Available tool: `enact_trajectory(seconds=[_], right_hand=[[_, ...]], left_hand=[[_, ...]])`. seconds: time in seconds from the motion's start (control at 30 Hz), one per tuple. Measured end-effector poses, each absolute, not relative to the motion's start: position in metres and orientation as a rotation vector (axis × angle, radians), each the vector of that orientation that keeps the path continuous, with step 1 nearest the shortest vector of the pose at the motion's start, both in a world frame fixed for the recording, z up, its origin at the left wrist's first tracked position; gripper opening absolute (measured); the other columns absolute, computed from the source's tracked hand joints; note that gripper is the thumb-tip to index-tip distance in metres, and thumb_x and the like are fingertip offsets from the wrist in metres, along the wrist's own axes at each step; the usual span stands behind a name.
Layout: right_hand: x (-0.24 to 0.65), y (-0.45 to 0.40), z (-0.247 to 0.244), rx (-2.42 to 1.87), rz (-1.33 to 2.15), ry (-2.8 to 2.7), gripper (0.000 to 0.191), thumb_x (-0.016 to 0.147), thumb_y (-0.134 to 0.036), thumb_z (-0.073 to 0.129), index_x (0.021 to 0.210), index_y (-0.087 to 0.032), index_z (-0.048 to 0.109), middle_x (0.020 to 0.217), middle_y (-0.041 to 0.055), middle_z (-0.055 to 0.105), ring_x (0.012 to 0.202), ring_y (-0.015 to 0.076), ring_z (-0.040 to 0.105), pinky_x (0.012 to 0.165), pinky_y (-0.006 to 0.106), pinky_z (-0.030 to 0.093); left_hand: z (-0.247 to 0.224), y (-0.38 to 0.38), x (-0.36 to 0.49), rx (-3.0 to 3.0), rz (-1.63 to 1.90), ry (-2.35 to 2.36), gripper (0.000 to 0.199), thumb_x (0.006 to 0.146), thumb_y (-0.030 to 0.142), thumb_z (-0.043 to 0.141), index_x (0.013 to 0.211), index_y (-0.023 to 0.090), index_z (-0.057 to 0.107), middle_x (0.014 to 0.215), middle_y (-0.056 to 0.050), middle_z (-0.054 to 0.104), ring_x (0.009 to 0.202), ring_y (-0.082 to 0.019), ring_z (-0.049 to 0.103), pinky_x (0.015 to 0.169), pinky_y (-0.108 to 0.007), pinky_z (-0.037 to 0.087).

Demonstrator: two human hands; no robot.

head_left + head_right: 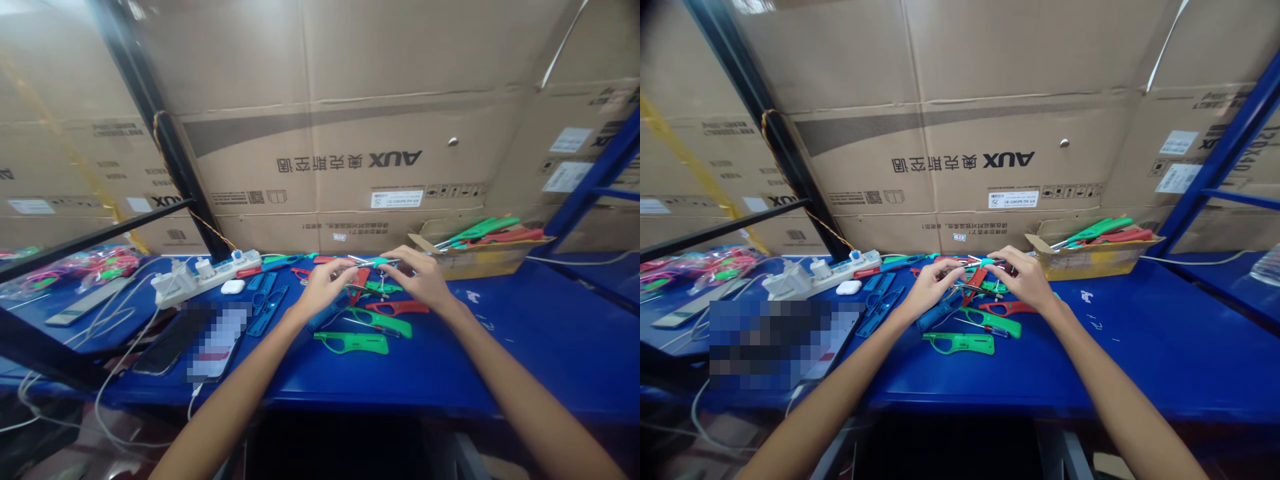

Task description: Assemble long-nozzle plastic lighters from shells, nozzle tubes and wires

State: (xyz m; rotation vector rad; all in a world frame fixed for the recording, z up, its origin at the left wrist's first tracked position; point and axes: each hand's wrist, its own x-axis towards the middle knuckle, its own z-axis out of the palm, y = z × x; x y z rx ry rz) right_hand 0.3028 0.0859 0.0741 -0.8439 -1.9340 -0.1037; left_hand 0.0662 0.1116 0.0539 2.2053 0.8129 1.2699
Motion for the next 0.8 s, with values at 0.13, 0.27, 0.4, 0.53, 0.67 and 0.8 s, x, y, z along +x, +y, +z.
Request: enact_trajectory(seconds=[0.13, 0.27, 0.4, 0.53, 0.67, 0.8], right_hand=[[0.303, 0.086, 0.074, -0.884, -0.079, -1.962, 0.021, 0.097, -0.039, 0.061, 0.1, -0.022, 0.073, 0.087, 0.0039, 0.073, 0.06, 0.0145, 0.058, 0.058, 0.03, 0.048], [0.303, 0.086, 0.074, -0.91, -0.05, -1.991, 0.024, 0.098, -0.042, 0.06, 0.1, -0.023, 0.075, 0.083, 0.003, 0.074, 0.058, 0.0143, 0.058, 0.059, 0.029, 0.048], [0.301, 0.088, 0.07, -0.92, -0.021, -2.001, 0.028, 0.097, -0.045, 0.06, 0.1, -0.023, 0.076, 0.081, 0.0024, 0.073, 0.054, 0.0134, 0.056, 0.056, 0.029, 0.047], [0.3, 0.091, 0.067, -0.937, 0.0, -1.994, 0.028, 0.098, -0.045, 0.06, 0.099, -0.022, 0.076, 0.081, 0.0027, 0.074, 0.056, 0.0139, 0.058, 0.057, 0.029, 0.047], [0.301, 0.094, 0.064, -0.949, 0.03, -1.994, 0.028, 0.099, -0.044, 0.059, 0.098, -0.022, 0.077, 0.086, 0.004, 0.077, 0.064, 0.0167, 0.065, 0.063, 0.03, 0.051], [0.302, 0.096, 0.063, -0.963, 0.079, -2.028, 0.03, 0.1, -0.042, 0.056, 0.095, -0.023, 0.079, 0.086, 0.0033, 0.079, 0.07, 0.019, 0.071, 0.065, 0.03, 0.053]], left_hand=[[0.053, 0.111, 0.063, 2.353, 1.419, 0.831, 0.021, 0.099, 0.033, 0.061, 0.109, 0.019, 0.073, 0.105, -0.008, 0.078, 0.093, -0.021, 0.074, 0.083, -0.033, 0.058], [0.051, 0.111, 0.062, 2.518, 1.521, 0.773, 0.018, 0.099, 0.032, 0.062, 0.106, 0.022, 0.075, 0.108, -0.008, 0.077, 0.102, -0.022, 0.072, 0.096, -0.038, 0.056], [0.047, 0.115, 0.062, 2.625, 1.574, 0.698, 0.019, 0.1, 0.03, 0.061, 0.109, 0.022, 0.075, 0.106, -0.007, 0.078, 0.1, -0.021, 0.073, 0.093, -0.038, 0.058], [0.042, 0.118, 0.063, 2.668, 1.625, 0.663, 0.019, 0.101, 0.028, 0.06, 0.112, 0.021, 0.075, 0.106, -0.007, 0.078, 0.099, -0.02, 0.074, 0.09, -0.035, 0.06], [0.039, 0.118, 0.064, 2.673, 1.66, 0.664, 0.02, 0.101, 0.025, 0.06, 0.113, 0.02, 0.075, 0.108, -0.008, 0.078, 0.099, -0.02, 0.074, 0.09, -0.034, 0.06], [0.036, 0.118, 0.066, 2.672, 1.661, 0.661, 0.02, 0.101, 0.025, 0.059, 0.114, 0.021, 0.075, 0.109, -0.007, 0.078, 0.1, -0.02, 0.074, 0.09, -0.034, 0.06]])
